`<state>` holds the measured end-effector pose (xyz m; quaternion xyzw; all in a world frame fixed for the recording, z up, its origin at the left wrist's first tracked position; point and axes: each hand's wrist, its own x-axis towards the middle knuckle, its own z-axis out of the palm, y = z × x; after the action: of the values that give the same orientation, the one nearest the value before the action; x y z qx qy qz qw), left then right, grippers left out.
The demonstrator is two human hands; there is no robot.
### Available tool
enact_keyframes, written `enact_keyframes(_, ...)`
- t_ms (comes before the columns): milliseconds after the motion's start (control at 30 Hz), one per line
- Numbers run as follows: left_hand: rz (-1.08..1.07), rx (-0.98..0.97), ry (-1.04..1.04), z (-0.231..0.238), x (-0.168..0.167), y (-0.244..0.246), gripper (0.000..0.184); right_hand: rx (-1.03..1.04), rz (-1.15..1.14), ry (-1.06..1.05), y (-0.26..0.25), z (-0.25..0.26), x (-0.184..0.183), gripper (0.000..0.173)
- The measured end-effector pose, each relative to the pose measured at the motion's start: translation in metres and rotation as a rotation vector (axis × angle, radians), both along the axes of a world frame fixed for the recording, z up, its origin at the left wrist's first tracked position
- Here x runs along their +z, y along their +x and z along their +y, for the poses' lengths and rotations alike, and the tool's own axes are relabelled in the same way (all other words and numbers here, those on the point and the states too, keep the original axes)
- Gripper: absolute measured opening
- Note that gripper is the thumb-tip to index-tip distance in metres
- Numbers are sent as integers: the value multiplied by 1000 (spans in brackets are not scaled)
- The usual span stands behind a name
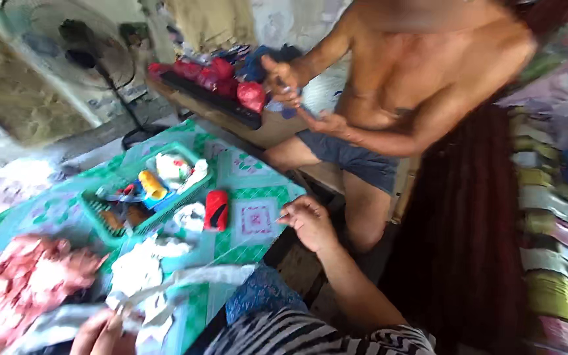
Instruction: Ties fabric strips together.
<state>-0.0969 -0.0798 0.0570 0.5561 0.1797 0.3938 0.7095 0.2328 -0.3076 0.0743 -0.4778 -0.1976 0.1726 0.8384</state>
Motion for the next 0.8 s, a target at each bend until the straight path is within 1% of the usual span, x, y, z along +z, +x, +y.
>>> enact_keyframes(67,12,39,31,-10,20,14,15,28,-68,-4,0,-1,4,13)
enact_keyframes(133,8,50,-1,-17,40,22,14,107,-208,-33,1,2,9,11)
enact_keyframes(200,-10,33,-34,-20,50,25,16,186,-350,-23,0,11,14,12)
enact_keyframes(300,-71,-45,-60,-24,55,23,19,290,-516,-10,-12,30,20,13)
enact_keyframes(400,-129,-107,-76,-25,57,20,18,382,-668,-56,-34,51,26,14)
enact_keyframes(500,-159,-126,-79,-27,59,16,19,449,-814,-62,-60,73,35,10)
enact_keyframes(600,-168,-135,-75,-28,61,14,19,525,-947,-21,-84,93,43,6)
enact_keyframes(800,-184,-138,-59,-29,62,8,21,557,-1105,-28,-112,115,55,11)
